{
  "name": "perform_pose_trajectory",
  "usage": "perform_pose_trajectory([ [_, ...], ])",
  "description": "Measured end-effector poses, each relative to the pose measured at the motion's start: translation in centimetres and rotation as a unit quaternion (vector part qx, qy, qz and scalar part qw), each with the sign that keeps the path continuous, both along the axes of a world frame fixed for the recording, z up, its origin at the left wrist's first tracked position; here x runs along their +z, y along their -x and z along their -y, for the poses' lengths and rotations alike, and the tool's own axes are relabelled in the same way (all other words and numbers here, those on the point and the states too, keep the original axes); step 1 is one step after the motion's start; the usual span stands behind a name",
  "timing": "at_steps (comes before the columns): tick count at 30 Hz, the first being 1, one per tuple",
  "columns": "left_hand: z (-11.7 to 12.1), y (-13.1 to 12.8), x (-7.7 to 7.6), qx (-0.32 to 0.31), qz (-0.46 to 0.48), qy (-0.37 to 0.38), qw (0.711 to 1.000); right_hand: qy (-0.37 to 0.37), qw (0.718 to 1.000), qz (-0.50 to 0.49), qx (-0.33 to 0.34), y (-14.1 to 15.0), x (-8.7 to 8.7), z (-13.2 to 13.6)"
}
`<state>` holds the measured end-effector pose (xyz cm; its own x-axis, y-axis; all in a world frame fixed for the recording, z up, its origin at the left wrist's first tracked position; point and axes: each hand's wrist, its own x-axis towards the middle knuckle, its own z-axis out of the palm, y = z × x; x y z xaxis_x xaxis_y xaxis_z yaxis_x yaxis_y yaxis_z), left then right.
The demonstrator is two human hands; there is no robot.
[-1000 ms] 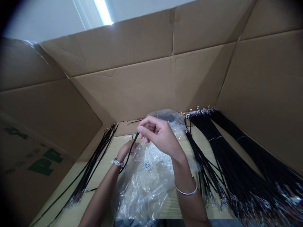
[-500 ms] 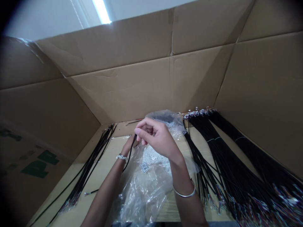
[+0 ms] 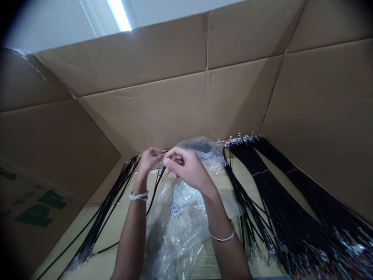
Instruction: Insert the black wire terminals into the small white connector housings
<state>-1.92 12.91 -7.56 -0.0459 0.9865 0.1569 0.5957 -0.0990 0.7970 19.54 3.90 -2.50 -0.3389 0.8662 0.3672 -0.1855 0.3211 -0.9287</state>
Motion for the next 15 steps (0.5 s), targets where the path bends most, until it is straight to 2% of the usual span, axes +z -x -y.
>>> perform_pose_trajectory([
  [3,2.0,-0.7,2.1,-0.021,0.137,-0.076,0.987,0.028,1.000,-0.004,0.001,0.3,-0.7,-1.3],
  [8,6.2,-2.9,3.8,-0.070,0.312,-0.175,0.931,0.078,0.993,-0.073,0.054,0.5,-1.2,-2.5],
  [11,7.6,-4.1,4.4,-0.094,0.356,-0.194,0.909,0.093,0.987,-0.102,0.079,0.4,-0.9,-2.1],
  [15,8.5,-5.0,5.0,-0.123,0.361,-0.207,0.901,0.079,0.984,-0.117,0.110,0.4,-0.3,-1.1],
])
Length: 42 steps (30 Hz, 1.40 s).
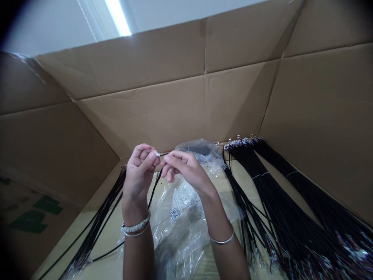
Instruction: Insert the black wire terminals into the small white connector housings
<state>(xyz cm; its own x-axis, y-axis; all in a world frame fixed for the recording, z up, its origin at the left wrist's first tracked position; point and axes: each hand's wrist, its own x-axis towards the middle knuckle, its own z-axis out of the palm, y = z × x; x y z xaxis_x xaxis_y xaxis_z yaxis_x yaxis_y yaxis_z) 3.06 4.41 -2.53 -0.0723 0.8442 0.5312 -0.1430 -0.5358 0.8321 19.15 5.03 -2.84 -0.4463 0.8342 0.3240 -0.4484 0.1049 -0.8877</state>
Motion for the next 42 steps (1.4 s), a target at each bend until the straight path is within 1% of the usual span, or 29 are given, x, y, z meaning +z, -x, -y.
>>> perform_pose_trajectory([
  [3,0.9,-0.4,0.3,-0.004,-0.005,-0.012,1.000,-0.015,1.000,-0.002,-0.001,0.1,0.3,0.5],
  [4,1.3,-0.6,0.4,0.009,-0.012,-0.024,1.000,-0.016,1.000,-0.001,-0.006,0.1,0.4,0.6],
  [5,1.7,-0.8,0.5,0.037,-0.024,-0.047,0.998,-0.015,1.000,0.001,-0.011,0.1,0.4,0.7],
  [6,2.1,-0.9,0.6,0.079,-0.047,-0.085,0.992,-0.013,1.000,0.002,-0.014,0.1,0.5,0.8],
  [7,2.4,-1.0,0.6,0.127,-0.076,-0.130,0.980,-0.012,1.000,0.002,-0.015,0.1,0.5,1.0],
  [8,2.6,-1.1,0.6,0.171,-0.111,-0.180,0.963,-0.011,1.000,0.002,-0.014,0.1,0.6,1.1],
  [9,2.7,-1.2,0.6,0.202,-0.147,-0.226,0.942,-0.012,1.000,0.000,-0.014,0.1,0.6,1.2],
  [10,2.8,-1.2,0.5,0.220,-0.181,-0.264,0.921,-0.016,1.000,-0.001,-0.015,0.1,0.6,1.2],
  [13,2.6,-1.1,0.3,0.231,-0.266,-0.349,0.868,-0.046,0.998,-0.001,-0.031,-0.1,0.6,1.3],
  [15,2.3,-1.0,0.3,0.236,-0.297,-0.379,0.844,-0.053,0.998,-0.011,-0.031,-0.2,0.6,1.2],
  [17,2.1,-0.9,0.3,0.241,-0.308,-0.389,0.834,-0.045,0.998,-0.028,-0.023,-0.3,0.5,1.0],
  [19,2.0,-0.9,0.3,0.248,-0.310,-0.389,0.831,-0.041,0.998,-0.035,-0.015,-0.4,0.4,0.9],
  [21,2.0,-1.0,0.4,0.249,-0.306,-0.378,0.838,-0.048,0.998,-0.031,-0.015,-0.5,0.4,0.8],
  [22,2.1,-1.0,0.4,0.245,-0.300,-0.362,0.848,-0.050,0.998,-0.029,-0.016,-0.5,0.4,0.8],
  [23,2.2,-0.9,0.5,0.235,-0.291,-0.338,0.864,-0.053,0.998,-0.030,-0.016,-0.5,0.4,0.8],
  [24,2.3,-0.8,0.6,0.217,-0.280,-0.301,0.885,-0.056,0.998,-0.032,-0.016,-0.5,0.4,0.8],
  [26,2.5,-0.6,0.8,0.153,-0.260,-0.191,0.934,-0.067,0.997,-0.039,-0.012,-0.6,0.4,0.8],
  [27,2.5,-0.5,0.9,0.106,-0.253,-0.134,0.952,-0.072,0.996,-0.042,-0.008,-0.6,0.3,0.7],
  [28,2.5,-0.4,1.0,0.054,-0.249,-0.084,0.963,-0.074,0.996,-0.043,-0.003,-0.6,0.3,0.7],
  [29,2.5,-0.3,1.1,0.004,-0.244,-0.045,0.969,-0.072,0.996,-0.044,0.003,-0.6,0.3,0.7],
  [30,2.4,-0.2,1.1,-0.034,-0.238,-0.020,0.970,-0.067,0.997,-0.048,0.009,-0.6,0.2,0.6],
  [31,2.3,-0.2,1.1,-0.056,-0.232,-0.011,0.971,-0.059,0.997,-0.054,0.016,-0.6,0.2,0.5],
  [32,2.3,-0.2,1.2,-0.061,-0.227,-0.010,0.972,-0.049,0.997,-0.063,0.023,-0.6,0.2,0.5],
  [34,2.3,-0.2,1.2,-0.034,-0.225,-0.022,0.973,-0.034,0.994,-0.097,0.022,-0.7,0.3,0.4],
  [37,2.5,-0.4,1.2,0.014,-0.231,-0.039,0.972,-0.026,0.986,-0.159,-0.035,-0.8,0.6,0.3],
  [39,2.8,-0.5,1.3,0.047,-0.226,-0.044,0.972,-0.027,0.980,-0.182,-0.079,-1.0,0.8,0.4],
  [42,3.2,-0.7,1.3,0.098,-0.221,-0.049,0.969,-0.023,0.974,-0.199,-0.109,-1.1,1.0,0.4],
])
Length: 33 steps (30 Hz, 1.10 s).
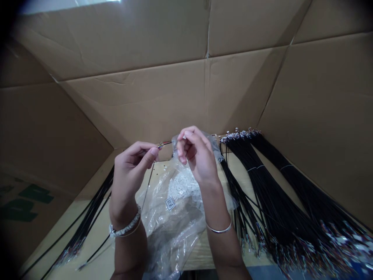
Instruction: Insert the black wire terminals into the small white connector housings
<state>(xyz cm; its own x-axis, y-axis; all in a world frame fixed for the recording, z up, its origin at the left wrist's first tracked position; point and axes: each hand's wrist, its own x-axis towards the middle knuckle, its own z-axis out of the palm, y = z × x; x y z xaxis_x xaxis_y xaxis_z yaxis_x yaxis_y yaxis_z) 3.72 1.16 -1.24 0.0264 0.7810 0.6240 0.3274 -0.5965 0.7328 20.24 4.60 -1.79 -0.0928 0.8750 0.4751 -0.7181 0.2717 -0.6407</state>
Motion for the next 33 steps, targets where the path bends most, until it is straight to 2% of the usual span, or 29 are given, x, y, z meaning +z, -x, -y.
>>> perform_pose_trajectory([
  [7,0.5,-0.4,-0.1,0.040,0.020,-0.045,0.998,-0.009,0.999,0.033,-0.015,0.7,0.0,0.5],
  [13,1.4,-0.6,0.2,0.004,0.035,-0.045,0.998,-0.052,0.996,0.074,-0.008,0.6,-0.1,1.2],
  [21,1.8,-0.9,0.4,-0.016,0.072,-0.031,0.997,-0.083,0.990,0.108,0.040,0.1,0.1,1.8],
  [28,1.8,-1.0,0.3,0.005,0.062,-0.051,0.997,-0.090,0.990,0.101,0.049,0.0,0.0,1.8],
  [33,1.9,-1.2,0.4,0.019,0.055,-0.059,0.997,-0.082,0.989,0.123,0.030,0.1,0.2,2.0],
])
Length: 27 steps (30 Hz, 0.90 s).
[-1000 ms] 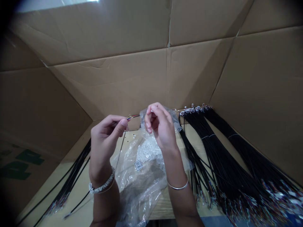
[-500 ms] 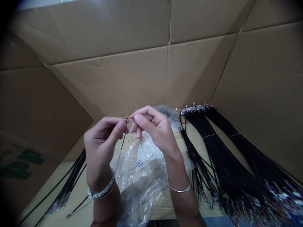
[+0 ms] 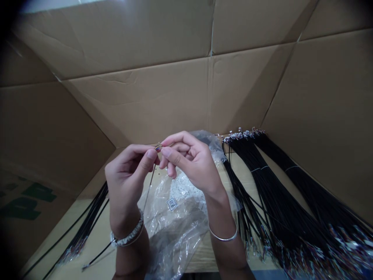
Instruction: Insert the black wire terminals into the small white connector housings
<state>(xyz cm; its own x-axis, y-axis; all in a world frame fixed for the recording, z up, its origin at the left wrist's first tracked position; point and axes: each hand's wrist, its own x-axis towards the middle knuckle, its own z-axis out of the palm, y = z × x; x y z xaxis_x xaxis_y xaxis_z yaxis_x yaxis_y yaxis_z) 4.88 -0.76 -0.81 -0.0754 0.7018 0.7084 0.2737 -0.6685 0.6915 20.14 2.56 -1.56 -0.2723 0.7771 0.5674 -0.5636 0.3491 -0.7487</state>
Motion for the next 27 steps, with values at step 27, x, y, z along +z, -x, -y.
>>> perform_pose_trajectory([
  [27,0.37,-0.44,0.14,-0.027,0.027,0.031,0.999,-0.024,0.995,0.037,-0.087,0.13,0.29,0.62],
])
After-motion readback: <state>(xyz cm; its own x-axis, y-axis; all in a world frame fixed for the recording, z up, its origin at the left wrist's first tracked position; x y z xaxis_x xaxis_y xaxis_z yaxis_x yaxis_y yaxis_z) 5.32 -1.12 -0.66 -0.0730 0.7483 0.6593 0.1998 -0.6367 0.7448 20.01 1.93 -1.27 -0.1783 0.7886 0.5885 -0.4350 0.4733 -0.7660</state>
